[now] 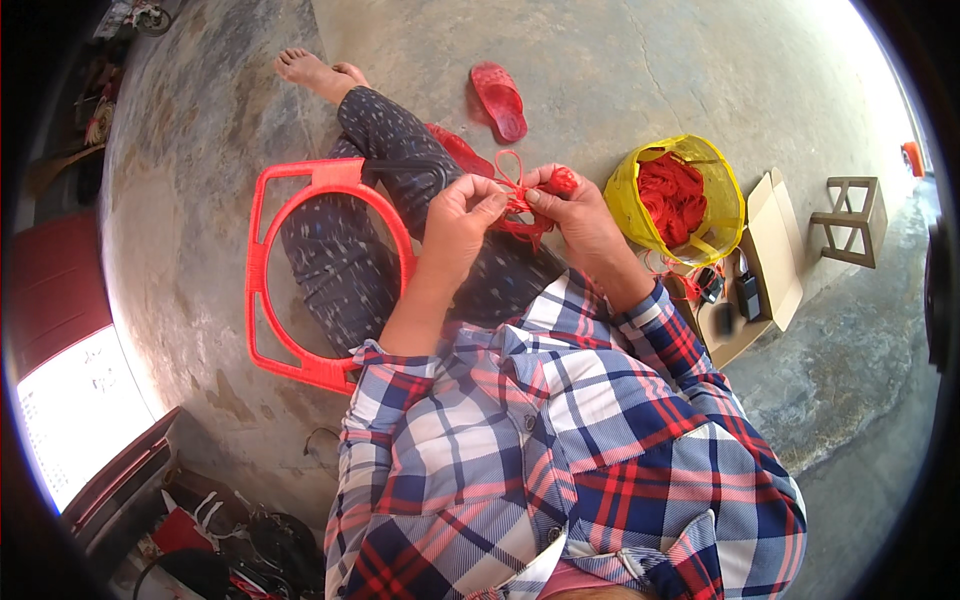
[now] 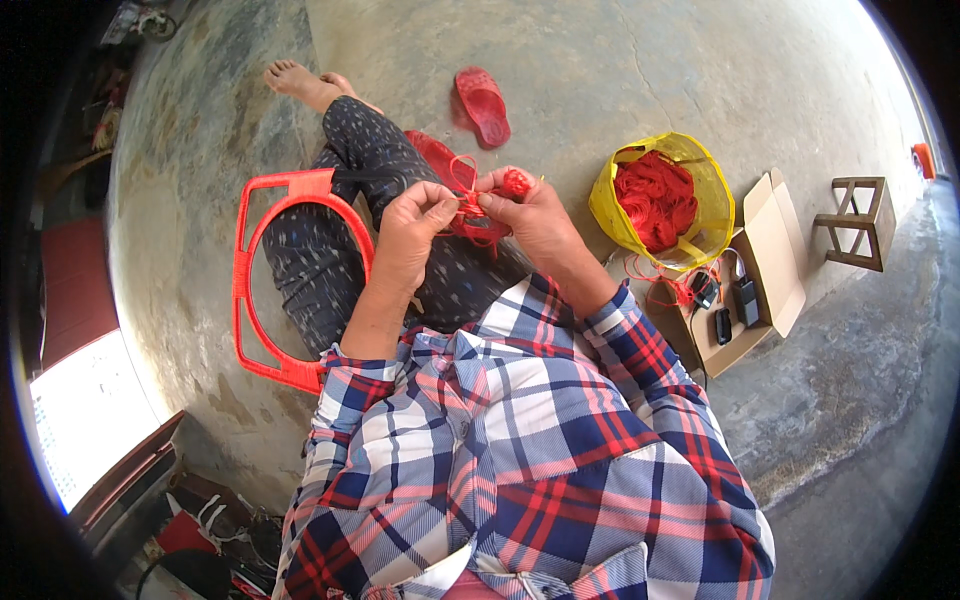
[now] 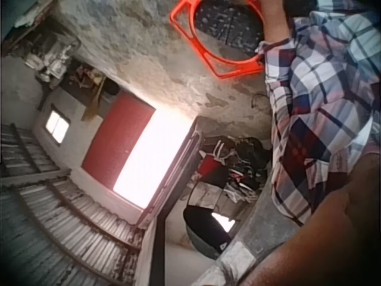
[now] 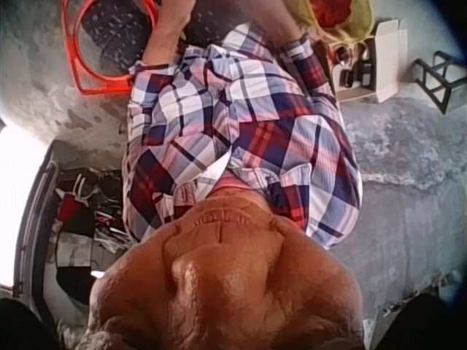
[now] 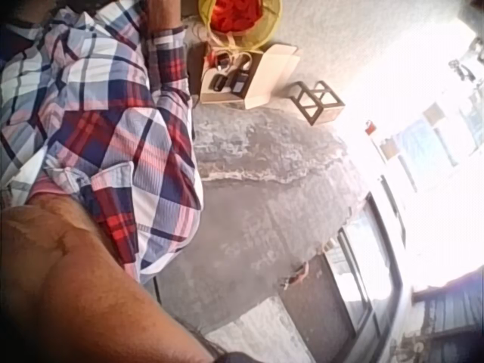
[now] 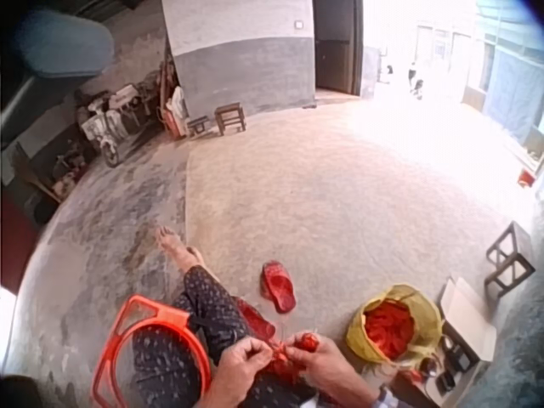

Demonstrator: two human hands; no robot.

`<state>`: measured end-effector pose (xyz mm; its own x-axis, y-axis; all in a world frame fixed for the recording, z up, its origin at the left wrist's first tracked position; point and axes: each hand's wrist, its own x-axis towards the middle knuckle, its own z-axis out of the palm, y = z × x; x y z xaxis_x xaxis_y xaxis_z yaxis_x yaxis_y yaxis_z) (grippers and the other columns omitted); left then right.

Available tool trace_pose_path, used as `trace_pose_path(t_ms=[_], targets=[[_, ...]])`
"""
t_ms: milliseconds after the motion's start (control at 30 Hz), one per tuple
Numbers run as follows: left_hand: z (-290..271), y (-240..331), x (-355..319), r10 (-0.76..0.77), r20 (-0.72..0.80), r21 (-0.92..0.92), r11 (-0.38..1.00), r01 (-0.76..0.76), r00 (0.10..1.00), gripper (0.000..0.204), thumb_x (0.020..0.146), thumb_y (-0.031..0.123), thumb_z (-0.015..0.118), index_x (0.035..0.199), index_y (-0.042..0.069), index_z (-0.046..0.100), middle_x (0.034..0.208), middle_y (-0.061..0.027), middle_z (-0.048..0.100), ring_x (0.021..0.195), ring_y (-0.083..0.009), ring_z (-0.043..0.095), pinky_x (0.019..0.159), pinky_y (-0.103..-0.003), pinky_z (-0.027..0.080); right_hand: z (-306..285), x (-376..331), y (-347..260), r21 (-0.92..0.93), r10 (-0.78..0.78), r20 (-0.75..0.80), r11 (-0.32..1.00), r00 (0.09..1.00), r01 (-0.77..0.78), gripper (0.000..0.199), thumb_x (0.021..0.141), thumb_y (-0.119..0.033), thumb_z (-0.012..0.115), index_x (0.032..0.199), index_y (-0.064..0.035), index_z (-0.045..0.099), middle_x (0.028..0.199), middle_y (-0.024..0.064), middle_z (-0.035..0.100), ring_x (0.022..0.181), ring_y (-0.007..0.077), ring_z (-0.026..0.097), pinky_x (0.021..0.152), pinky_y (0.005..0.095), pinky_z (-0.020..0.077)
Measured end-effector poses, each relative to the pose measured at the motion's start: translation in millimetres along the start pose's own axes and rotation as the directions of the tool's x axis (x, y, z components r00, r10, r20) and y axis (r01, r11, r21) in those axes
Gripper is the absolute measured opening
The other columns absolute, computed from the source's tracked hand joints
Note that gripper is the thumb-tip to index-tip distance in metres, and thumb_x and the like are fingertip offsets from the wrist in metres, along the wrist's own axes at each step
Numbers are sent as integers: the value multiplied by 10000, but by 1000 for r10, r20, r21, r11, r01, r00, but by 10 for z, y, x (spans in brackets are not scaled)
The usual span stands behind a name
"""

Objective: Wrapping and weaving red plastic cord around a metal frame to create a seat.

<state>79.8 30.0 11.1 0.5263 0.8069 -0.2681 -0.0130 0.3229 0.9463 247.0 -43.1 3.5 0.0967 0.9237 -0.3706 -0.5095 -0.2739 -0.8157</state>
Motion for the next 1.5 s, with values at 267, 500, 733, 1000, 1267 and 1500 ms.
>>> trace_pose_path(t_ms=[267, 500, 733, 1000, 1267, 1500], targets=[[-8, 119, -8, -175, 157, -599, 765, 234, 972, 97, 919, 147, 566, 941, 53, 559, 760, -61, 591, 673, -145, 529, 652, -287, 433, -6, -2, -59, 103, -37, -36, 994, 999, 41, 117, 921, -83, 577, 1015, -22, 608, 889, 35, 660, 768, 108, 634, 685, 251, 528], [-139, 143, 7, -223, 182, -369, 887, 276, 958, 114, 924, 178, 584, 913, 77, 534, 624, -29, 506, 555, -129, 464, 570, -269, 392, -31, 16, -15, 360, 90, 12, 929, 996, -88, 135, 940, -74, 524, 1029, 2, 592, 897, 76, 675, 728, 128, 650, 668, 253, 538], [12, 154, 9, -18, -15, -539, 842, 7, 1000, 103, 916, 144, 583, 958, 67, 530, 620, -6, 464, 595, -123, 460, 589, -261, 388, -103, 49, -15, 286, 29, -90, 958, 995, -2, 100, 938, -80, 530, 967, -11, 595, 850, 67, 669, 703, 120, 647, 666, 254, 539], [-108, 97, -13, -24, 95, -517, 853, 70, 995, 122, 898, 88, 588, 999, 51, 532, 708, -29, 510, 632, -114, 482, 595, -241, 394, -77, -5, -1, 388, 64, 151, 914, 986, -118, 147, 953, -170, 539, 954, -37, 602, 800, 26, 648, 604, 74, 571, 535, 209, 458], [45, 207, -66, 451, -17, 356, 837, -416, 892, 244, 752, -4, 614, 990, 28, 567, 1125, -136, 487, 1036, -208, 503, 840, -290, 439, -63, -12, 14, 505, 105, 49, 855, 993, -116, 211, 969, -226, 520, 992, -26, 585, 834, 37, 631, 646, 73, 563, 492, 190, 436], [209, 177, -109, 639, 252, 737, 360, -572, 727, 307, 626, -58, 672, 900, 74, 625, 1014, -93, 519, 919, -274, 488, 770, -358, 427, 0, -11, 43, 509, 180, 73, 839, 981, -192, 246, 977, -267, 498, 995, -35, 578, 820, 40, 624, 575, 78, 533, 483, 192, 428]])
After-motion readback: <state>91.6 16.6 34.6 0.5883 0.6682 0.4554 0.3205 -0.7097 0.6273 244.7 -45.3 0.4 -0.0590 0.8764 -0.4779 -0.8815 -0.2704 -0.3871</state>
